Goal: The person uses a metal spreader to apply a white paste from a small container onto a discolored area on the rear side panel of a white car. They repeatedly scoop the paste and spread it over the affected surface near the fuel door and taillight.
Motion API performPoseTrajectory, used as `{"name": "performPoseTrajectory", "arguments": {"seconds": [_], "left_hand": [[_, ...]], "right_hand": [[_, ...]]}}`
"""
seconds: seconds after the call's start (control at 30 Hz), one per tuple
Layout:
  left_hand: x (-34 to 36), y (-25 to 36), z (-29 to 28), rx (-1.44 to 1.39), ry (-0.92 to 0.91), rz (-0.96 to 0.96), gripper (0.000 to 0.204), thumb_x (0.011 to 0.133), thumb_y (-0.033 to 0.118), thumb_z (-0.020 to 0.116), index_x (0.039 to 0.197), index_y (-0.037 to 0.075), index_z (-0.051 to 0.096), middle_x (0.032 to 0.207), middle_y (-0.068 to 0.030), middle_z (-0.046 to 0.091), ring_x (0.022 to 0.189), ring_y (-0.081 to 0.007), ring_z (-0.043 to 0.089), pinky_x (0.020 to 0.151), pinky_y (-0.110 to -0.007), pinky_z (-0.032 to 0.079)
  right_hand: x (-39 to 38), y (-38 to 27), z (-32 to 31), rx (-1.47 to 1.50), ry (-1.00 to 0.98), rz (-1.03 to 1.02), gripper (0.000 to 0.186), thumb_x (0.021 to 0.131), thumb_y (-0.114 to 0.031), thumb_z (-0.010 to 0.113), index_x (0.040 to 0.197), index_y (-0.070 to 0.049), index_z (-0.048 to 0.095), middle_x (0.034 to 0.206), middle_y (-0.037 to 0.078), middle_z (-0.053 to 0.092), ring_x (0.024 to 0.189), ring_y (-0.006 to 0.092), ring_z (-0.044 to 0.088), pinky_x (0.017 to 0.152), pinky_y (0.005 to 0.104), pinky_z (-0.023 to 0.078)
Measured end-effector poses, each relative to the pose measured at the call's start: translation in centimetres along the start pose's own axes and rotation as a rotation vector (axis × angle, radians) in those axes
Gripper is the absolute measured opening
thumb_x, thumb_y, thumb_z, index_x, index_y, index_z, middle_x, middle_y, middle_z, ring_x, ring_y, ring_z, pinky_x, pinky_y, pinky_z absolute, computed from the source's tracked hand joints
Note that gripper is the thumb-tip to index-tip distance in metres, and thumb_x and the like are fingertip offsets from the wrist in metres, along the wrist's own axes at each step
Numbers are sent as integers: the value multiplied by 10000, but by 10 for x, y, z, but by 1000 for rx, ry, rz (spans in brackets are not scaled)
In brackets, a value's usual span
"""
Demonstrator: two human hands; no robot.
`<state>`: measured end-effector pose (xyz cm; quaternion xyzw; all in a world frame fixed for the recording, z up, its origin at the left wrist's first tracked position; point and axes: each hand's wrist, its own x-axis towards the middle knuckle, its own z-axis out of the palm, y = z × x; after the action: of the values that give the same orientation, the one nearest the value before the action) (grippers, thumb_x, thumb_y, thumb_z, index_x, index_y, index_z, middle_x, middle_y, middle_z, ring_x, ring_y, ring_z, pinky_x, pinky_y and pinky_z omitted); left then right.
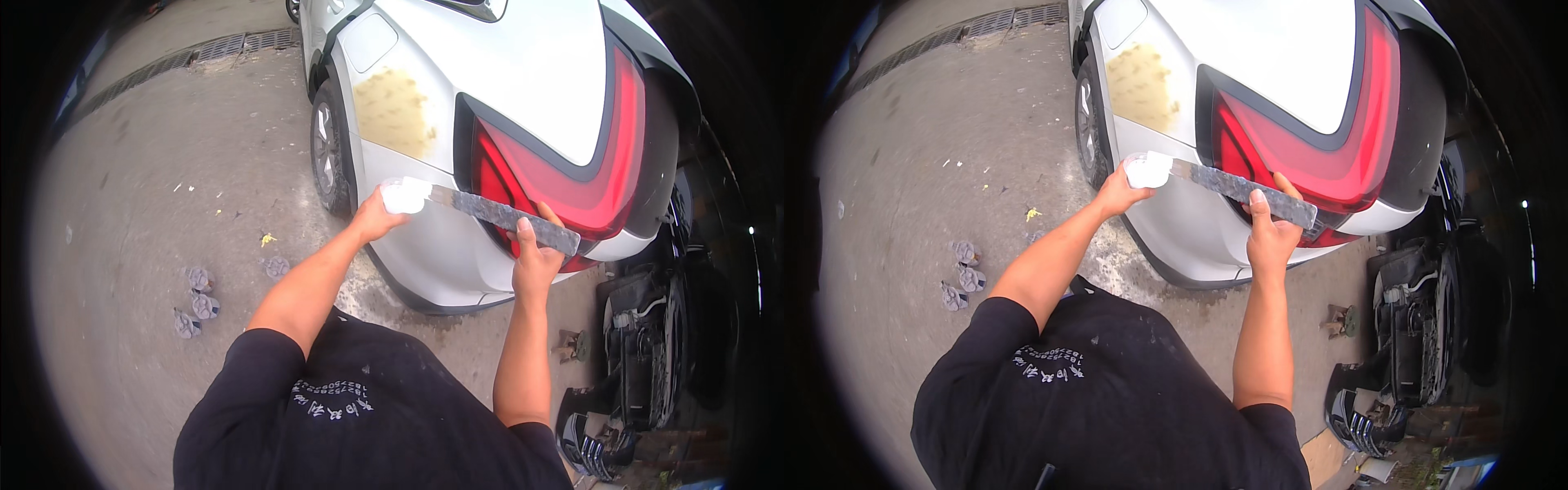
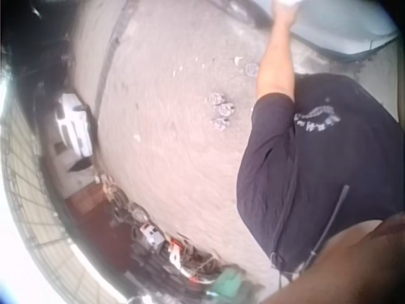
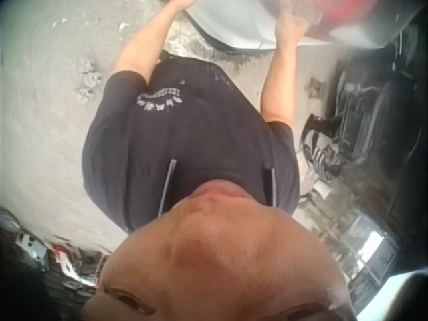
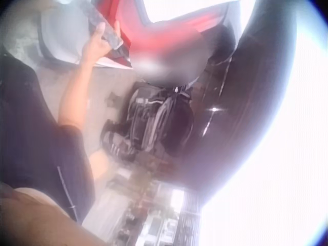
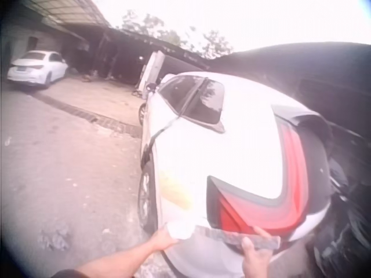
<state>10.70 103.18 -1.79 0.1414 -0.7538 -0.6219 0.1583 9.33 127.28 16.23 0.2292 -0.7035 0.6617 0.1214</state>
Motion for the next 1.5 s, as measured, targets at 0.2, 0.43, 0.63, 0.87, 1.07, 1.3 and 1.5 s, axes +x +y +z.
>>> {"name": "performPoseTrajectory", "arguments": {"seconds": [0.2,0.43,0.63,0.87,1.07,1.3,1.5], "left_hand": [[3,-11,3,-11,-5,46,798,661,214,801,1339,23,428,1233,-112,581,1159,-213,543,1007,-334,411],[-12,-14,4,99,-82,180,789,654,209,816,1322,27,436,1232,-150,580,1160,-261,557,984,-361,434],[-62,-6,12,172,-262,202,723,680,114,795,1299,6,438,1197,-140,582,1119,-240,568,952,-359,450],[-125,-33,28,236,-380,135,706,694,122,784,1297,15,434,1224,-130,537,1129,-225,540,954,-355,436],[-188,-15,40,266,-317,41,738,674,159,805,1296,18,435,1201,-137,552,1116,-235,550,952,-368,433],[-242,-20,38,312,-280,-34,780,676,192,824,1318,23,414,1207,-150,544,1135,-269,544,944,-378,432],[-267,-17,34,216,-302,-6,784,705,165,810,1348,21,385,1242,-143,532,1154,-254,535,964,-368,427]], "right_hand": [[1,0,-2,14,-7,36,449,856,-103,701,1242,32,514,940,76,623,811,114,605,723,251,528],[-19,0,-7,-156,-235,29,431,847,-151,699,1233,-27,552,988,100,659,900,186,638,797,316,499],[-54,14,-6,-229,-440,-242,463,801,-59,670,1250,-65,558,1138,143,644,978,329,636,835,397,512],[-88,29,-40,-199,-527,-69,471,795,-120,644,1254,-63,558,1169,144,636,1009,352,618,851,420,502],[-106,18,-68,-163,-623,97,447,811,-153,638,1244,-82,556,1086,155,651,964,355,619,820,424,495],[-129,3,-67,-115,-637,84,423,820,-158,639,1227,-70,564,1115,158,630,1058,338,574,868,414,474],[-157,-19,-52,-120,-572,87,404,843,-149,624,1230,-51,565,1205,156,604,1140,331,539,968,408,437]]}}
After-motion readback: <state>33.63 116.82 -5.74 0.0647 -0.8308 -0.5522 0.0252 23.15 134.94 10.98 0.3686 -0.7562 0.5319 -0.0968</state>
